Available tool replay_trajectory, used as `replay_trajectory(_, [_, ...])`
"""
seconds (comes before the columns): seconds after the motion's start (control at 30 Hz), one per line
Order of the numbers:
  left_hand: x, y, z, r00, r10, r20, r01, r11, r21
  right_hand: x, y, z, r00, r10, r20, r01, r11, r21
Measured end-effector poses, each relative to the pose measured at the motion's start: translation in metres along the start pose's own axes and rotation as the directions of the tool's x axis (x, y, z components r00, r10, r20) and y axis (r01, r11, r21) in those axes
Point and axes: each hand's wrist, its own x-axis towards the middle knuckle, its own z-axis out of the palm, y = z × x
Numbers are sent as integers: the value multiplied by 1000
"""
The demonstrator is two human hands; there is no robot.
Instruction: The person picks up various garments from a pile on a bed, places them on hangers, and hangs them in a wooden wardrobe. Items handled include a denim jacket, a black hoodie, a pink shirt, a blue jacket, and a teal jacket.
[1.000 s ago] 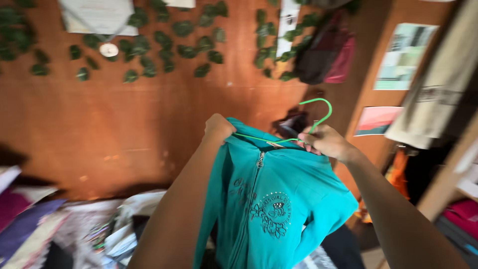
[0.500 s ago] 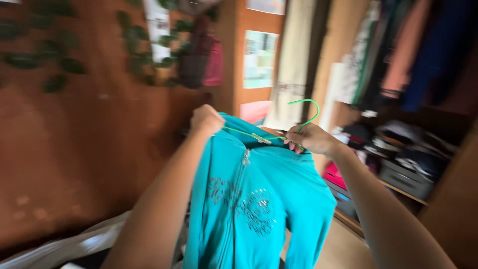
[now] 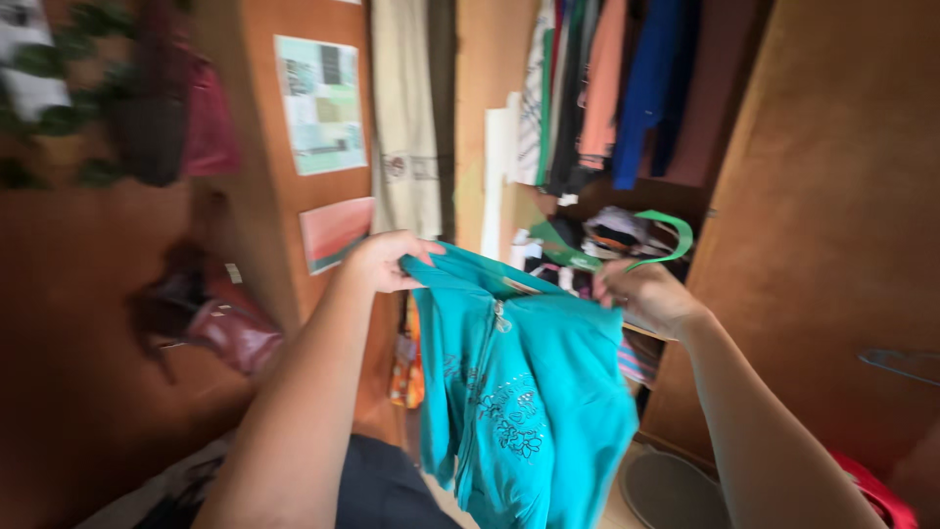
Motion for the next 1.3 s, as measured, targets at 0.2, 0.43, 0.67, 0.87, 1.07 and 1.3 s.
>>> replay_trajectory(0.2, [76,3,98,946,310,94,-322,865,385,35,-2,-27,941,53,-335,-73,996,-48])
replay_trajectory(0.43, [118,2,222,844,530,82,-174,126,977,120,-16,-78,830,313,-462,-199,939,280])
replay_trajectory(0.67, [263,-26,210,828,538,159,-38,-228,973,148,-23,-175,849,241,-470,62,838,542])
replay_trajectory(0.87, [389,-39,165,846,512,-148,40,216,976,136,10,-201,808,335,-484,-225,936,271])
replay_trajectory(1.07, [426,-18,163,895,447,13,17,-63,998,136,28,-202,861,60,-506,-272,894,-357])
replay_trajectory(1.3, [427,32,254,818,483,312,-226,-228,947,191,43,-221,836,-270,-478,-167,705,-689])
